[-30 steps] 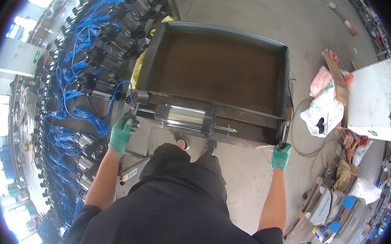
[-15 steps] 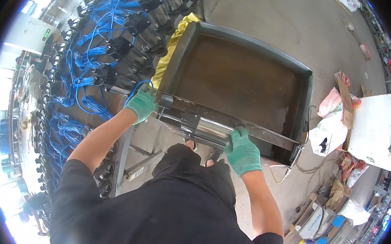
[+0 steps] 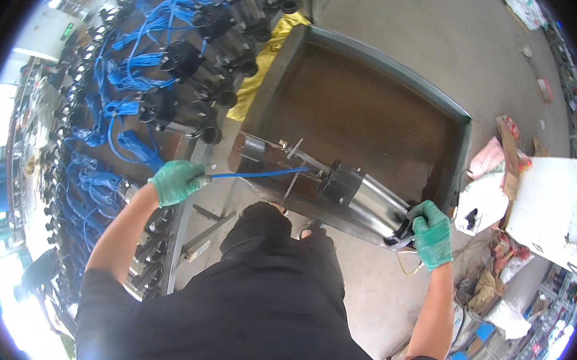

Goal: The person submerges a water pump into a tank of water to check for leaks and then places it on a shelf alongside other pumps.

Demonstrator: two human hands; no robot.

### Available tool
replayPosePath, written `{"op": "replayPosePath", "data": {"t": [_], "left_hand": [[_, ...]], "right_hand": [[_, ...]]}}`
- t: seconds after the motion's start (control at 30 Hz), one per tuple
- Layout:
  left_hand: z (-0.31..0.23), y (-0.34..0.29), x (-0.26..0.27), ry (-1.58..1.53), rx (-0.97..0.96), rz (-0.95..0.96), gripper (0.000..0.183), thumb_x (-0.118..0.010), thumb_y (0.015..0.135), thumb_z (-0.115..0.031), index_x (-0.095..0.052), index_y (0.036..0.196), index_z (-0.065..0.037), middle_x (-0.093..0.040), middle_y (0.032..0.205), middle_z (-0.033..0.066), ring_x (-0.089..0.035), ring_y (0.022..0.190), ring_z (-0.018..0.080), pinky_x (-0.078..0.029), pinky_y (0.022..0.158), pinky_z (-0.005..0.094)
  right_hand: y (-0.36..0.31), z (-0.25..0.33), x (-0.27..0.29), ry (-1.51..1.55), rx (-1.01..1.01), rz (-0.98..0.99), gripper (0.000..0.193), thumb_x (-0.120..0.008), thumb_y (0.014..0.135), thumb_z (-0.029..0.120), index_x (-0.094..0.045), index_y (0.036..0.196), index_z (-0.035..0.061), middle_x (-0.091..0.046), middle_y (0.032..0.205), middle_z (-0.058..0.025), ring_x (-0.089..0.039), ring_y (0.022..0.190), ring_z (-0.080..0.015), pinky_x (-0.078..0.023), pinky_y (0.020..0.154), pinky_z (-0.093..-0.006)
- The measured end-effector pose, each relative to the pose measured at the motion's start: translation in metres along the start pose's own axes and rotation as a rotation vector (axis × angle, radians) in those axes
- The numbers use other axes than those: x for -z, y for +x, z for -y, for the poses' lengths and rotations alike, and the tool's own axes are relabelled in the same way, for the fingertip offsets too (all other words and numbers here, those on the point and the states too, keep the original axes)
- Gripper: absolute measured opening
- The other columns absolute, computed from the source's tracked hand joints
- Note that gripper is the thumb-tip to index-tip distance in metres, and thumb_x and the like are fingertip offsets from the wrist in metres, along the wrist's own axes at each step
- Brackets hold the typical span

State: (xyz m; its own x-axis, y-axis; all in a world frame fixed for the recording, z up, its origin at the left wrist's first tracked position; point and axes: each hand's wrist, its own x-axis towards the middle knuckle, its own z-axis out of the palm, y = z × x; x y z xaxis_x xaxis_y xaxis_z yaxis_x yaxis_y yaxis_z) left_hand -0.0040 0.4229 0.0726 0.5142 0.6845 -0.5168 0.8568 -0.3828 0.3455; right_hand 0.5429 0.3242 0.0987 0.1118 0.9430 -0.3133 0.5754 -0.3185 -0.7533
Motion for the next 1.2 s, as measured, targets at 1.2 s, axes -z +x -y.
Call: {"op": "replayPosePath", "data": {"t": [1.2], "left_hand": [[-0.091,0.236,-0.034,-0.086,0.376,-0.062,0.037,-0.051,0.096,-0.037,-0.073,0.106,-0.01,-0.07,0.115,0.014,-0.064,0.109,0.0366,-0.051,0.096,0.0453]], "right_hand": [[0.205,-0.066,-0.132,-0.741,-0.206,0.012,0.042,-0.062,0.092,0.023,-0.053,0.131,0.0086,-0.051,0.141,-0.0185,-0.065,0.109,-0.0432,-0.055,0.091,-0.0508]]}}
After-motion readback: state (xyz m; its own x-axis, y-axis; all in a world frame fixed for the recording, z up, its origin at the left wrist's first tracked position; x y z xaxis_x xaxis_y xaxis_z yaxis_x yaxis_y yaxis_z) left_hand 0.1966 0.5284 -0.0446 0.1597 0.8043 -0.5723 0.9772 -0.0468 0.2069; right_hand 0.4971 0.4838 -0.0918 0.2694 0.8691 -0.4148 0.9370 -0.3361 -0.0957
